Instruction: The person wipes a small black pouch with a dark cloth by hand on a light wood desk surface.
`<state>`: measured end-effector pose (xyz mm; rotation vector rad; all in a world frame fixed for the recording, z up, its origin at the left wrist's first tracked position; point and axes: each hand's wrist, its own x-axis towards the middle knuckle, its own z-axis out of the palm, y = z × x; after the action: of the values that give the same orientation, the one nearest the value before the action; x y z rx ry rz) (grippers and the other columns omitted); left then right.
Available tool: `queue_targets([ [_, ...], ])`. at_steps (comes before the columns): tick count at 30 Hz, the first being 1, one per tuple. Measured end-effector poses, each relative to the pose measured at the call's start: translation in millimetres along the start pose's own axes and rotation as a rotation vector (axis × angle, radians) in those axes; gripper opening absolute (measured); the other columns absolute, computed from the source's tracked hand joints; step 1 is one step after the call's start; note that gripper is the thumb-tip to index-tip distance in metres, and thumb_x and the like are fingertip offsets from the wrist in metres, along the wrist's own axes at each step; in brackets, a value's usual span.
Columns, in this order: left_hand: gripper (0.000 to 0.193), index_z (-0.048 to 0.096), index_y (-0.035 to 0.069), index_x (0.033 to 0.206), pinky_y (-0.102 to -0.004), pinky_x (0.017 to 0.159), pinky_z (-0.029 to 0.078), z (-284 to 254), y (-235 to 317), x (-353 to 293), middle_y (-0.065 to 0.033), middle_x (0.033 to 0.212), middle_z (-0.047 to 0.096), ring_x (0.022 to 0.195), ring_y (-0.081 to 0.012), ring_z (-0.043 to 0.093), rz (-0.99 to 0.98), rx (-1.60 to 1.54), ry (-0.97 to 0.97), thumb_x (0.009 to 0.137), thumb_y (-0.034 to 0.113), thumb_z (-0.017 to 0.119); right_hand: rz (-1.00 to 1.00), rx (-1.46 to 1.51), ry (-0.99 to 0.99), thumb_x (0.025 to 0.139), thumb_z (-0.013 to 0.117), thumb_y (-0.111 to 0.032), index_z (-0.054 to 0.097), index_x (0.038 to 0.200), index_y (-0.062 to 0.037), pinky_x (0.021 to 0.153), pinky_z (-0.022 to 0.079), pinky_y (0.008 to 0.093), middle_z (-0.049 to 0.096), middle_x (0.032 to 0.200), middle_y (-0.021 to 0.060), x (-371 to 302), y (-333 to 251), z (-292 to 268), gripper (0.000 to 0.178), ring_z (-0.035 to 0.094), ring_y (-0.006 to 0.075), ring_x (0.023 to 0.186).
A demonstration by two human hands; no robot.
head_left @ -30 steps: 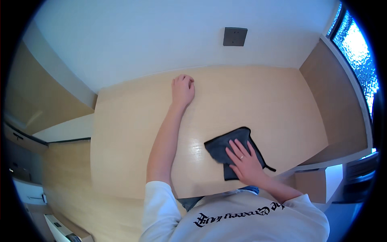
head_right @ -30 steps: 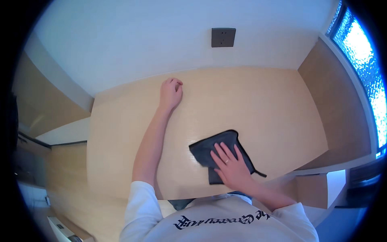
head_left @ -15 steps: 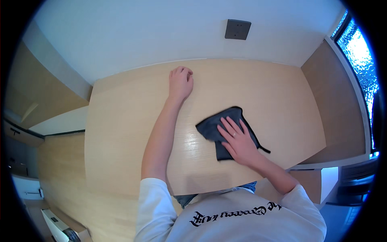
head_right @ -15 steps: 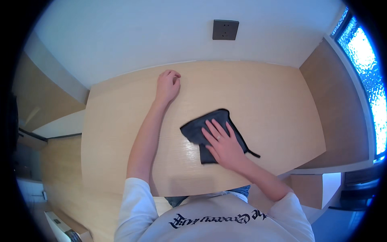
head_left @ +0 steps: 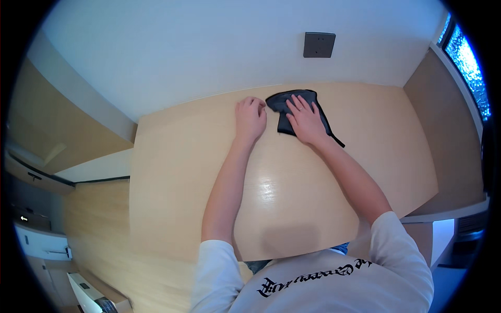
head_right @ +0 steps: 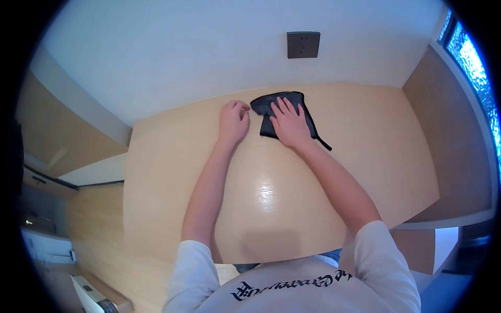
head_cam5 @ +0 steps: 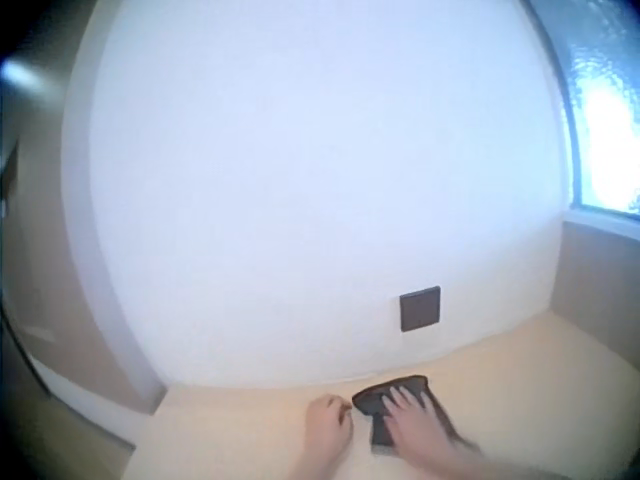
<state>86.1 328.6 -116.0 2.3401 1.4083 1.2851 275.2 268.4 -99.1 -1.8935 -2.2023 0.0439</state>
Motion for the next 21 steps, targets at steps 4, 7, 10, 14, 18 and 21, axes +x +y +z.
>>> queue_targets([
  [4,0.012,0.067,0.006,0.088,-0.0448,0.089,0.046,3,-1,0,-0.0136,0.097,0.064,0.098,-0.0355,0.059,0.021,0.018,-0.007,0.078,0.006,0.061,0.107,-0.011,0.061,0.102,0.041,-0.034,0.042,0.145,-0.0091,0.117,0.022,0.0532,0.033,0.156,0.0111,40,11,8,0.05,0.027,0.0263,0.146],
  [7,0.011,0.067,0.006,0.088,-0.0446,0.09,0.045,1,-2,0,-0.013,0.097,0.064,0.098,-0.0347,0.059,0.03,0.031,0.005,0.078,0.006,0.061,0.16,0.006,0.062,0.102,0.04,-0.033,0.043,0.144,-0.0072,0.116,0.023,0.0544,0.034,0.155,0.0136,49,10,5,0.05,0.028,0.0279,0.145],
  [10,0.011,0.067,0.007,0.087,-0.0449,0.09,0.045,-1,-1,2,-0.0123,0.096,0.064,0.098,-0.0338,0.059,0.031,0.03,0.016,0.078,0.007,0.061,0.13,0.016,0.095,0.102,0.04,-0.033,0.042,0.145,-0.0066,0.116,0.022,0.0543,0.034,0.155,0.0135,49,14,9,0.05,0.027,0.0276,0.145],
  [14,0.011,0.067,0.007,0.088,-0.0454,0.091,0.044,-1,0,7,-0.0121,0.096,0.064,0.098,-0.0331,0.059,0.036,0.048,0.017,0.079,0.007,0.061,0.09,0.028,0.076,0.102,0.04,-0.032,0.041,0.145,-0.0059,0.117,0.021,0.0532,0.033,0.156,0.0134,36,18,6,0.051,0.027,0.0271,0.146],
  [18,0.01,0.067,0.007,0.088,-0.0456,0.092,0.044,7,-10,14,-0.0116,0.096,0.064,0.098,-0.0329,0.059,-0.039,0.011,-0.016,0.08,0.007,0.061,0.07,0.012,0.047,0.102,0.04,-0.032,0.04,0.145,-0.0056,0.117,0.021,0.0525,0.033,0.156,0.0137,20,21,8,0.051,0.027,0.0275,0.146],
  [21,0.01,0.067,0.007,0.088,-0.0457,0.091,0.045,25,-23,9,-0.0114,0.097,0.065,0.098,-0.0331,0.059,-0.033,-0.004,-0.022,0.08,0.007,0.061,0.042,0.017,0.04,0.102,0.041,-0.032,0.041,0.145,-0.0049,0.117,0.021,0.0526,0.033,0.156,0.0148,1,30,23,0.051,0.027,0.0282,0.146],
])
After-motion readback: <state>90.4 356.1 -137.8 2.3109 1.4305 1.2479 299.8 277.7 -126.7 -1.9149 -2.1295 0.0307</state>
